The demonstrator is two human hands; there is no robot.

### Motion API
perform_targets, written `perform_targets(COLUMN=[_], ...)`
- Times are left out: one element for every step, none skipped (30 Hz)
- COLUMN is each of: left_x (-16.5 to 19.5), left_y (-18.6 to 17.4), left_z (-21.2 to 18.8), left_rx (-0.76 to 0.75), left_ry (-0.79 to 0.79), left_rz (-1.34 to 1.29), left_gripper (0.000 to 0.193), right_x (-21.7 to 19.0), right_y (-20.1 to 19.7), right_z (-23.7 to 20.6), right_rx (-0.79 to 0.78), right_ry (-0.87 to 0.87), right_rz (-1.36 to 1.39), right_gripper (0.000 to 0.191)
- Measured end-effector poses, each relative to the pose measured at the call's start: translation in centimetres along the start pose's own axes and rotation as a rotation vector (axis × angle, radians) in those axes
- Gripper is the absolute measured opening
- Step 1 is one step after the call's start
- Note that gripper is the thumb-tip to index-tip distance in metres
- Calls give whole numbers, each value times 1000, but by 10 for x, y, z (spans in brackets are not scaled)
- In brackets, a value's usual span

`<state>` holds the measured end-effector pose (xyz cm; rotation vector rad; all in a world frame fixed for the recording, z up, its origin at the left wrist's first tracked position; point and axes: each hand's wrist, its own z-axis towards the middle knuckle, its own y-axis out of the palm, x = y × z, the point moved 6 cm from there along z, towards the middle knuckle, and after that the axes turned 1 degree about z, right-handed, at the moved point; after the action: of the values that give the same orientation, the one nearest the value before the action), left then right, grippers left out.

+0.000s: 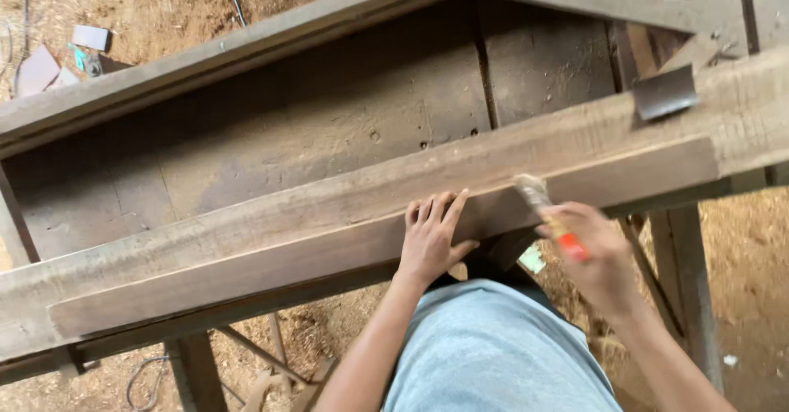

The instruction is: The person applies a liquid finish to a narrow strip of wood using a small brush, working along the entire length of the piece.

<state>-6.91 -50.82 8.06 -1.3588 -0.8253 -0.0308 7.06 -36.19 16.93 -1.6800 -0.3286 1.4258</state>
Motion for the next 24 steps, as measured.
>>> perform_targets(left_x=[-3,-5,-6,-6,-7,-8,-8,-9,-9,-9,-8,-7,-7,-6,-6,-5,-5,-5,-5,-5,-5,-6,-7,-9], left_y=[1,2,2,3,2,4,5,5,4,3,2,1,-1,-1,-2,-2,-1,0,0,1,3,4,5,5], left_z=[-2,-3,-3,-3,-5,-5,-5,-5,-5,-5,-4,-2,-1,-1,-1,0,0,0,0,0,0,0,-1,-2], left_rx=[-8,-14,10,36,56,37,21,6,11,13,18,24,30,32,27,25,19,10,6,3,-21,-47,-71,-75], left_ry=[18,41,57,71,82,79,76,66,60,57,64,77,83,82,79,76,63,53,51,56,64,65,63,64], left_rz=[-8,-13,48,111,171,97,22,-50,-52,-54,-55,-38,-21,-7,-30,-51,-72,-73,-69,-65,-60,-56,-51,-23], left_gripper=[94,92,91,89,89,89,89,90,89,89,89,90,91,92,92,93,93,94,94,95,97,99,101,102], right_x=[-9,-10,-13,-16,-12,-8,-3,-7,-11,-15,-23,-30,-38,-32,-26,-20,-20,-21,-21,-26,-33,-40,-32,-23], right_y=[2,8,13,18,18,17,16,14,13,11,15,18,21,20,18,15,17,19,21,24,28,32,28,23], right_z=[-2,-3,-5,-6,-7,-8,-10,-11,-11,-12,-12,-13,-14,-15,-16,-18,-18,-18,-18,-17,-18,-19,-20,-21], right_rx=[-2,-72,-133,-193,-146,-102,-57,-8,37,83,42,6,-36,6,51,95,73,50,37,6,-29,-70,-23,23], right_ry=[-102,-90,-84,-83,18,126,233,203,173,146,57,-37,-134,-2,127,251,265,276,285,215,149,83,224,358], right_rz=[-33,74,177,282,205,124,40,1,-34,-71,45,159,275,163,47,-71,-74,-74,-72,57,185,314,232,150], right_gripper=[28,31,33,36,31,26,21,20,19,19,21,23,25,18,12,7,8,10,11,11,15,20,18,15])
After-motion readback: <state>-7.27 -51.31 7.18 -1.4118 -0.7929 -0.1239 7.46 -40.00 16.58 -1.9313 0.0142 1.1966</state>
